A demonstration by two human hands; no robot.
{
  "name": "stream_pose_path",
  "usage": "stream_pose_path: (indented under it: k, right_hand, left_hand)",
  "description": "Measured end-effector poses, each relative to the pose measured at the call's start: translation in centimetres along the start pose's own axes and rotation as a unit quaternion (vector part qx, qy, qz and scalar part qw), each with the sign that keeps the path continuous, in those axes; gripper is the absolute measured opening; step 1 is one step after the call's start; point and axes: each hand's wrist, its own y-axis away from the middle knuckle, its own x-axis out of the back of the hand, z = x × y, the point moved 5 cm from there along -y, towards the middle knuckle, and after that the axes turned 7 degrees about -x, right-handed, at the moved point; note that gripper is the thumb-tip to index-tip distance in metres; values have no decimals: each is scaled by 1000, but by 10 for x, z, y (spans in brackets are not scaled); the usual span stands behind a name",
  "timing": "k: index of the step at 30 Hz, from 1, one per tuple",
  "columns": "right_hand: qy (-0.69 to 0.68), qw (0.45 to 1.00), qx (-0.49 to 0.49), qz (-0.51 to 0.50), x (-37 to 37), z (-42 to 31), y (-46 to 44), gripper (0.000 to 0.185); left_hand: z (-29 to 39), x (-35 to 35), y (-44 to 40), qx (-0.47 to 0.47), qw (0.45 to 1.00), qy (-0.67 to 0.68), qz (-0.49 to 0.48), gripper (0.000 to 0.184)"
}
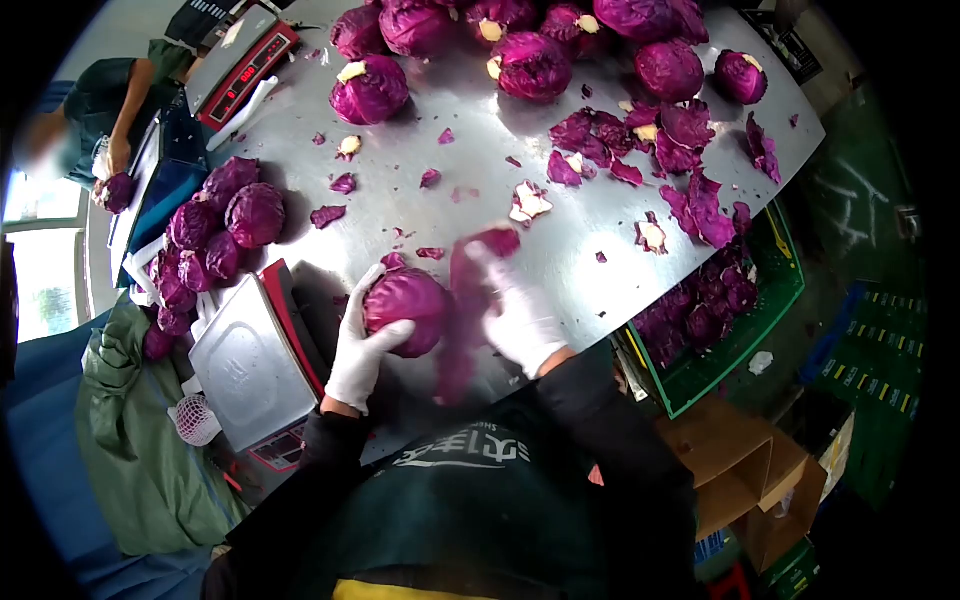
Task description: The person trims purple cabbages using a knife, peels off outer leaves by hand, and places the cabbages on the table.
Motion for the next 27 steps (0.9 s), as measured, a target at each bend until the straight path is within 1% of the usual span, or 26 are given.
stream_pose_path:
  k: [1, 2, 3, 4, 5, 6, 7, 8, 9, 10, 11, 12, 13, 14, 15, 16, 17, 18, 19, 21, 22, 25, 26, 27]
  right_hand:
    - [-73, 993, 77, 51, 7, 10, -9, 80]
    - [-104, 986, 93, 91, 26, 2, -14, 78]
    - [-124, 985, 39, 112, 35, 28, -28, 75]
    - [-99, 957, 180, 205, 60, 16, -32, 74]
    - [-33, 982, -9, 186, 86, 14, -37, 71]
    - [36, 968, 52, 242, 108, 24, -46, 68]
    - [109, 940, 104, 306, 130, 34, -54, 67]
    - [246, 887, 120, 372, 143, 8, -41, 68]
    - [376, 811, 134, 428, 154, -20, -25, 69]
    - [263, 883, 119, 371, 153, -44, -11, 68]
    - [142, 937, 97, 305, 141, -58, 2, 67]
    - [-149, 975, 79, 144, 109, -31, -8, 67]
    - [-268, 961, 67, 26, 85, -33, -2, 67]
    - [-374, 923, 29, -83, 62, -35, 6, 68]
    - [-321, 937, 2, -136, 53, -60, 26, 69]
    - [-366, 920, 8, -141, 46, -60, 29, 71]
    - [-409, 900, 14, -148, 41, -59, 30, 73]
    - [-418, 893, 14, -168, 41, -55, 32, 75]
    - [-380, 912, 54, -144, 43, -56, 32, 75]
    - [-308, 938, 130, -88, 41, -58, 41, 75]
    - [-301, 941, 140, -61, 42, -67, 46, 59]
    - [-293, 946, 137, -29, 41, -60, 39, 43]
    - [-381, 918, 106, 28, 42, -52, 33, 28]
    - [-399, 905, 114, 92, 54, -46, 23, 25]
  left_hand:
    - [-8, 10, -1, 34, 994, 101, 6, 83]
    - [-7, 9, 2, 47, 981, 189, -16, 83]
    - [-6, 6, 7, 60, 959, 274, -38, 83]
    - [-8, 2, 12, 85, 946, 307, -57, 86]
    - [-18, 3, 16, 109, 925, 360, -57, 84]
    - [-19, 0, 20, 113, 911, 392, -51, 83]
    - [-20, -4, 23, 116, 896, 425, -45, 83]
    - [-16, -8, 21, 100, 902, 417, -47, 83]
    - [-12, -13, 20, 83, 908, 408, -48, 84]
    - [-12, -13, 19, 88, 905, 414, -49, 84]
    - [-8, -17, 18, 85, 911, 399, -56, 87]
    - [-3, -21, 17, 82, 917, 385, -63, 90]
    - [1, -25, 16, 79, 923, 370, -71, 93]
    - [6, -30, 14, 85, 918, 380, -78, 96]
    - [8, -35, 11, 91, 912, 390, -85, 99]
    - [11, -37, 7, 86, 936, 315, -131, 104]
    - [23, -45, 0, 37, 959, 239, -148, 103]
    - [19, -42, 1, 92, 953, 240, -161, 98]
    - [17, -39, 3, 143, 944, 241, -171, 93]
    - [24, -44, 15, 210, 896, 354, -168, 90]
    - [27, -46, 21, 244, 865, 407, -164, 88]
    - [4, -35, 15, 174, 905, 377, -94, 85]
    - [6, -37, 15, 128, 911, 365, -143, 88]
    - [2, -33, 16, 103, 921, 353, -133, 81]
